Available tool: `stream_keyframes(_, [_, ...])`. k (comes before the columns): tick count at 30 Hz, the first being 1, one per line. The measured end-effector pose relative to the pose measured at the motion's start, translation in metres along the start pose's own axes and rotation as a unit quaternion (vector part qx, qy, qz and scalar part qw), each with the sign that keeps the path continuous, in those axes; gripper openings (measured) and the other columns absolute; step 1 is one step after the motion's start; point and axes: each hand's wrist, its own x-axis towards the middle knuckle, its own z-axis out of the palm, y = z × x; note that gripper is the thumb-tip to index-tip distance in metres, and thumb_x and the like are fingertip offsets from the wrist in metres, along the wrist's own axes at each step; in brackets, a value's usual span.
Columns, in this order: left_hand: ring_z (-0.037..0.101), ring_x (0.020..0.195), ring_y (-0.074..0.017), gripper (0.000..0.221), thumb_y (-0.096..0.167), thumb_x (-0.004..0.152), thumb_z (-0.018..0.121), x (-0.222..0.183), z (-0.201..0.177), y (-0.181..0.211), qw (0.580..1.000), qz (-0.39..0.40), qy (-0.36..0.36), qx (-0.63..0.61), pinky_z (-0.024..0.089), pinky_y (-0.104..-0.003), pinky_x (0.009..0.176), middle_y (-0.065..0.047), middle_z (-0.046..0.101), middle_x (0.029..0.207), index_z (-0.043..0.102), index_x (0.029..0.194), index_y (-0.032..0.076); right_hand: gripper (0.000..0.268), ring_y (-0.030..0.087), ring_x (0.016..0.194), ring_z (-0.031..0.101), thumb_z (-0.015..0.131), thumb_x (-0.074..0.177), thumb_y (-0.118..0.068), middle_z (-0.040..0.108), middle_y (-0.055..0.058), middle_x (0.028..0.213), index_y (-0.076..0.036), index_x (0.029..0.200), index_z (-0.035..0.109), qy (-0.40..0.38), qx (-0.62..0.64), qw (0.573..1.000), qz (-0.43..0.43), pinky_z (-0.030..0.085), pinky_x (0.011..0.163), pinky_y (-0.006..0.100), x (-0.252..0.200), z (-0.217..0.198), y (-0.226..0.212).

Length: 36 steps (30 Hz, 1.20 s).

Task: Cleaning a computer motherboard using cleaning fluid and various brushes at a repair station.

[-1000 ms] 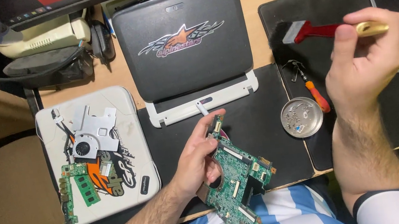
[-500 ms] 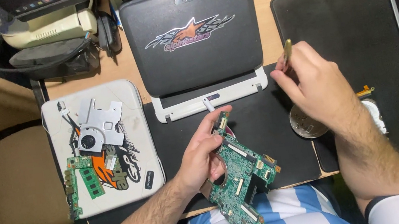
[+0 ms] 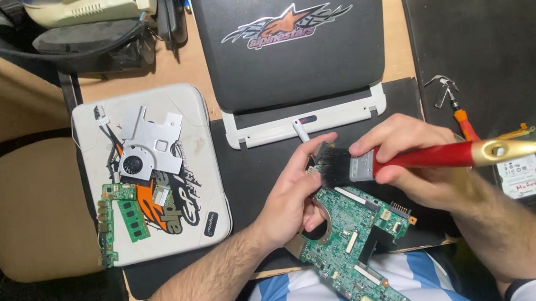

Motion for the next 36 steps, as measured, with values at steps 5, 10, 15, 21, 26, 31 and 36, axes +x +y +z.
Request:
stream_keyframes(5, [0.056, 0.053, -0.0074, 0.066, 0.022, 0.131, 0.054, 0.001, -0.009, -0.014, 0.998, 0.049, -0.041, 0.007, 0.045, -0.019, 0.045, -0.005, 0.072, 0.099, 0.033, 0.193, 0.015, 0.019, 0.034, 0.116, 0.087, 0.081, 0.114, -0.018, 0.087, 0.023, 0.128, -0.002, 0.115, 0.072, 0.019, -0.157, 0.986, -0.05, 0.068, 0.107, 0.043, 0.005, -0.001, 0.002])
stream_keyframes(10, [0.052, 0.048, -0.0065, 0.062, 0.015, 0.131, 0.047, 0.0, 0.003, -0.004, 0.998, 0.06, -0.009, 0.035, 0.044, -0.02, 0.045, 0.002, 0.057, 0.073, 0.036, 0.192, 0.017, 0.025, 0.029, 0.104, 0.09, 0.076, 0.112, -0.034, 0.09, 0.021, 0.126, -0.009, 0.112, 0.071, -0.033, -0.047, 0.998, -0.02, 0.073, 0.095, 0.037, 0.001, 0.0, -0.001])
stream_keyframes(15, [0.051, 0.05, -0.0062, 0.067, 0.019, 0.13, 0.05, -0.008, 0.005, -0.003, 0.998, 0.055, -0.036, 0.022, 0.043, -0.019, 0.046, 0.001, 0.062, 0.08, 0.032, 0.195, 0.015, 0.015, 0.033, 0.112, 0.087, 0.084, 0.112, -0.013, 0.087, 0.024, 0.124, -0.002, 0.109, 0.073, 0.029, -0.136, 0.989, -0.047, 0.069, 0.107, 0.043, 0.006, 0.0, 0.008])
stream_keyframes(21, [0.048, 0.05, -0.0071, 0.064, 0.018, 0.131, 0.047, -0.007, 0.004, 0.0, 0.996, 0.071, 0.001, 0.047, 0.042, -0.021, 0.045, -0.002, 0.069, 0.093, 0.034, 0.194, 0.017, 0.03, 0.027, 0.1, 0.09, 0.08, 0.108, -0.04, 0.089, 0.021, 0.12, -0.011, 0.111, 0.073, 0.032, -0.017, 0.999, -0.039, 0.072, 0.09, 0.034, 0.0, 0.003, 0.007])
stream_keyframes(26, [0.048, 0.052, -0.0067, 0.068, 0.019, 0.132, 0.047, -0.009, 0.008, 0.001, 0.995, 0.063, -0.018, 0.081, 0.042, -0.02, 0.047, 0.0, 0.067, 0.088, 0.029, 0.197, 0.017, 0.022, 0.03, 0.111, 0.089, 0.088, 0.106, -0.021, 0.088, 0.023, 0.127, -0.005, 0.114, 0.075, 0.003, -0.11, 0.993, -0.037, 0.072, 0.103, 0.039, 0.01, -0.002, 0.004])
stream_keyframes(31, [0.048, 0.049, -0.0089, 0.069, 0.012, 0.13, 0.045, -0.004, 0.007, 0.007, 0.995, 0.058, 0.031, 0.076, 0.046, -0.022, 0.047, -0.003, 0.071, 0.09, 0.031, 0.197, 0.02, 0.026, 0.029, 0.104, 0.093, 0.078, 0.109, -0.038, 0.089, 0.022, 0.123, -0.012, 0.112, 0.075, -0.013, -0.031, 0.997, -0.07, 0.076, 0.091, 0.033, 0.007, -0.007, 0.001])
stream_keyframes(36, [0.048, 0.05, -0.0077, 0.069, 0.02, 0.131, 0.048, -0.006, 0.008, 0.001, 0.996, 0.054, 0.002, 0.073, 0.041, -0.022, 0.046, 0.002, 0.059, 0.078, 0.03, 0.197, 0.018, 0.021, 0.033, 0.116, 0.091, 0.089, 0.106, -0.016, 0.087, 0.027, 0.132, -0.005, 0.117, 0.074, -0.015, -0.07, 0.995, -0.067, 0.074, 0.104, 0.039, 0.014, -0.004, 0.002])
